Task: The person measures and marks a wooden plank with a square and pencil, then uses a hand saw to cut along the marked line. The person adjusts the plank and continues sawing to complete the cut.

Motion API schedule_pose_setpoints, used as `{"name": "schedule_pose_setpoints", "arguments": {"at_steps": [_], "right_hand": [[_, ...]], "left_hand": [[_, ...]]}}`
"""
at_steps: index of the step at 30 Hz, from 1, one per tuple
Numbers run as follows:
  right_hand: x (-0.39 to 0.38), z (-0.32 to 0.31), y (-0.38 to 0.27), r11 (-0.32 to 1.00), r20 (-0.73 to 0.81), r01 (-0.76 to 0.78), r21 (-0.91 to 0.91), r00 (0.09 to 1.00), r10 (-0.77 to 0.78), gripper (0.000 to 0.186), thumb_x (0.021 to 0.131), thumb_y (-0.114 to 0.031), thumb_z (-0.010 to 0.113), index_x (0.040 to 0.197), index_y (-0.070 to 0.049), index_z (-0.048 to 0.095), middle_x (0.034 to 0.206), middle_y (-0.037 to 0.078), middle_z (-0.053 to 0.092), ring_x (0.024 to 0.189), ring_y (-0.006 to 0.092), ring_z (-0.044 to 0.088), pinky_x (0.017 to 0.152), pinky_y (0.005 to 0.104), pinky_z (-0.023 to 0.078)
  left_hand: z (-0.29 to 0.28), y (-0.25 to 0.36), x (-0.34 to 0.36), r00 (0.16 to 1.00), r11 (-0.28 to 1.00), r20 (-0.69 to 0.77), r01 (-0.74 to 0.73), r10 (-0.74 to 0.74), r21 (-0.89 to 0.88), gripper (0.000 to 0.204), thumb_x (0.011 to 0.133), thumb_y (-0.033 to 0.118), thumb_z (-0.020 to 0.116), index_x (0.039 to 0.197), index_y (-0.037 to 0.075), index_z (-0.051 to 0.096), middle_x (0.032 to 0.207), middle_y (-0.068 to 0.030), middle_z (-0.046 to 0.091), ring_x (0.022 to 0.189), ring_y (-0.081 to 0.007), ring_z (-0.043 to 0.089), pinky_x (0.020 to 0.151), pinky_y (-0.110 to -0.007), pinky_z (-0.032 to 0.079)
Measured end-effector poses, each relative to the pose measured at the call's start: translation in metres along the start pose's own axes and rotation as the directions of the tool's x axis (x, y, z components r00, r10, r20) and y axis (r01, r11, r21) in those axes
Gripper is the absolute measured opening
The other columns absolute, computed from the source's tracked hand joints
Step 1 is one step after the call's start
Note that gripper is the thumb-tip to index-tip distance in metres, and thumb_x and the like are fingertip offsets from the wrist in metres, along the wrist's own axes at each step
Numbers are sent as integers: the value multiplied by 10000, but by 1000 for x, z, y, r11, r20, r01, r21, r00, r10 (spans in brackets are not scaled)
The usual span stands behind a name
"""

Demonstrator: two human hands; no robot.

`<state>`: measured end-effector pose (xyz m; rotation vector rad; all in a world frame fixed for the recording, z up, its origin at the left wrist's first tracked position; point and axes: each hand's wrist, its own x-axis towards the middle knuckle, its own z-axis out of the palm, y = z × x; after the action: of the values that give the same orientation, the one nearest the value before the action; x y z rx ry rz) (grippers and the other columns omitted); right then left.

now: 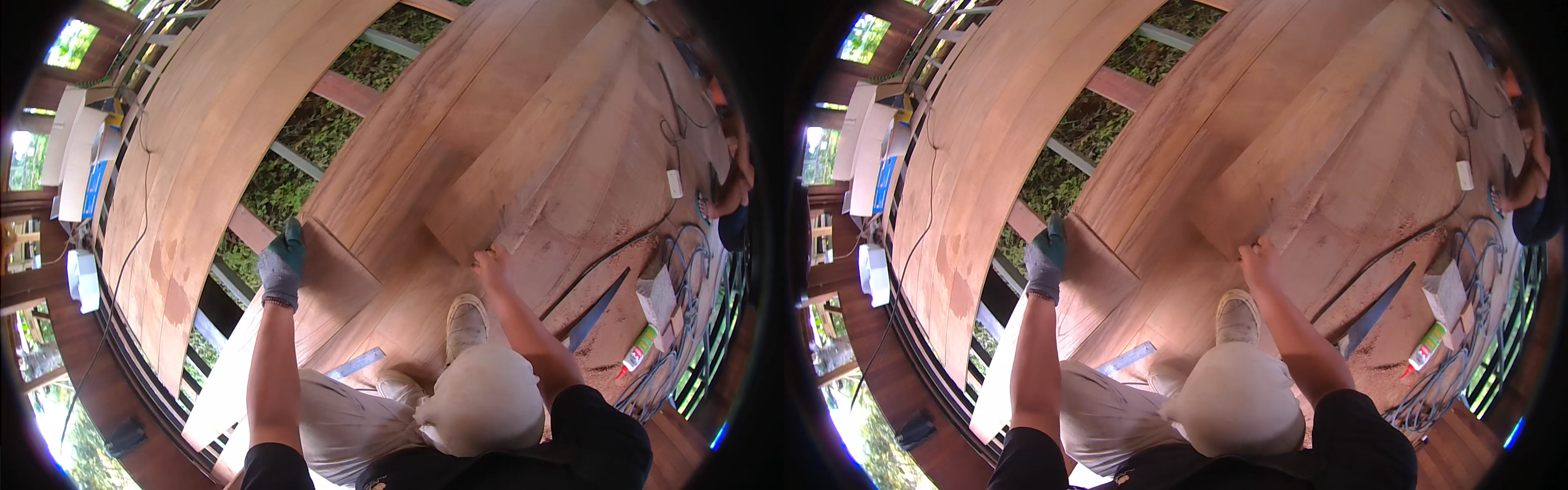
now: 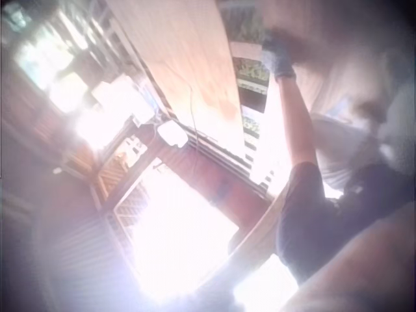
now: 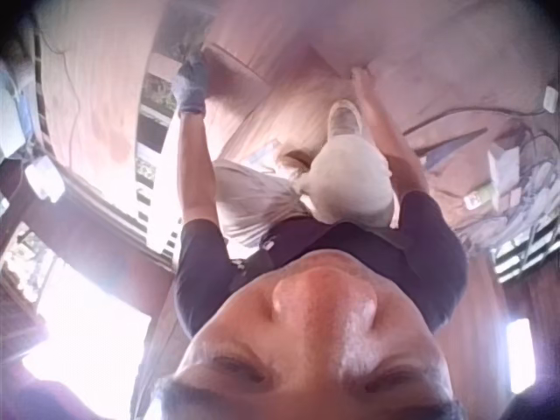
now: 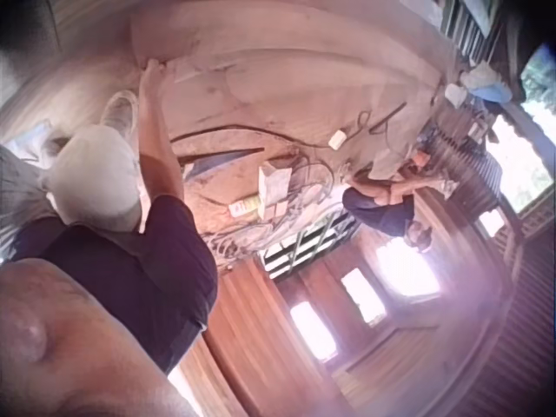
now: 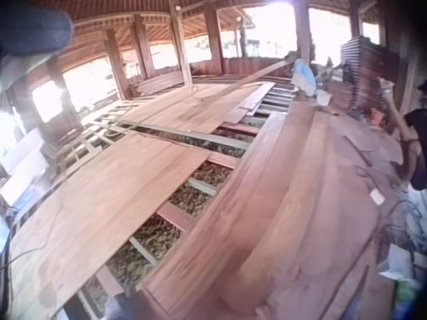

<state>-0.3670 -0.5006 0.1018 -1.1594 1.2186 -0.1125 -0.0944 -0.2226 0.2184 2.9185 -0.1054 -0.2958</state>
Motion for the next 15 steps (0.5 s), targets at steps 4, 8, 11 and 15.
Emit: {"name": "schedule_pose_setpoints", "arguments": {"at_steps": [4, 8, 11, 15], "right_hand": [[11, 29, -10, 999, 72, -3, 32, 997, 1, 469, 877, -47, 606, 1305, 94, 476, 1125, 143, 575, 975, 222, 627, 815, 355, 570], [25, 32, -6, 1000, 118, -7, 23, 993, 4, 500, 894, -43, 599, 1359, 78, 463, 1181, 154, 581, 1015, 232, 628, 861, 353, 559], [44, 6, 27, 986, 186, 163, 29, 969, -165, 461, 925, -59, 601, 1354, 61, 483, 1229, 151, 610, 1065, 226, 635, 869, 348, 552], [-7, -63, 68, 854, 30, 319, -412, 941, -337, 422, 925, -108, 613, 1314, 44, 554, 1163, 196, 684, 1109, 298, 667, 916, 400, 536]], "left_hand": [[0, -1, 2, 997, 998, 62, 46, -48, 35, 755, 992, 666, 310, 917, 65, 762, 922, -286, 694, 960, -496, 656, 897, -544, 499], [0, 23, -3, 996, 999, 80, 37, -36, -12, 748, 987, 675, 334, 947, 61, 760, 929, -290, 694, 956, -489, 662, 870, -540, 515], [24, 45, 4, 997, 1000, 83, 0, 1, -7, 735, 986, 664, 358, 934, 48, 756, 933, -293, 692, 953, -492, 660, 859, -544, 520], [61, 69, 2, 989, 996, 119, -90, 91, -16, 678, 1004, 603, 378, 905, 39, 740, 936, -278, 701, 933, -487, 664, 858, -554, 517]]}}
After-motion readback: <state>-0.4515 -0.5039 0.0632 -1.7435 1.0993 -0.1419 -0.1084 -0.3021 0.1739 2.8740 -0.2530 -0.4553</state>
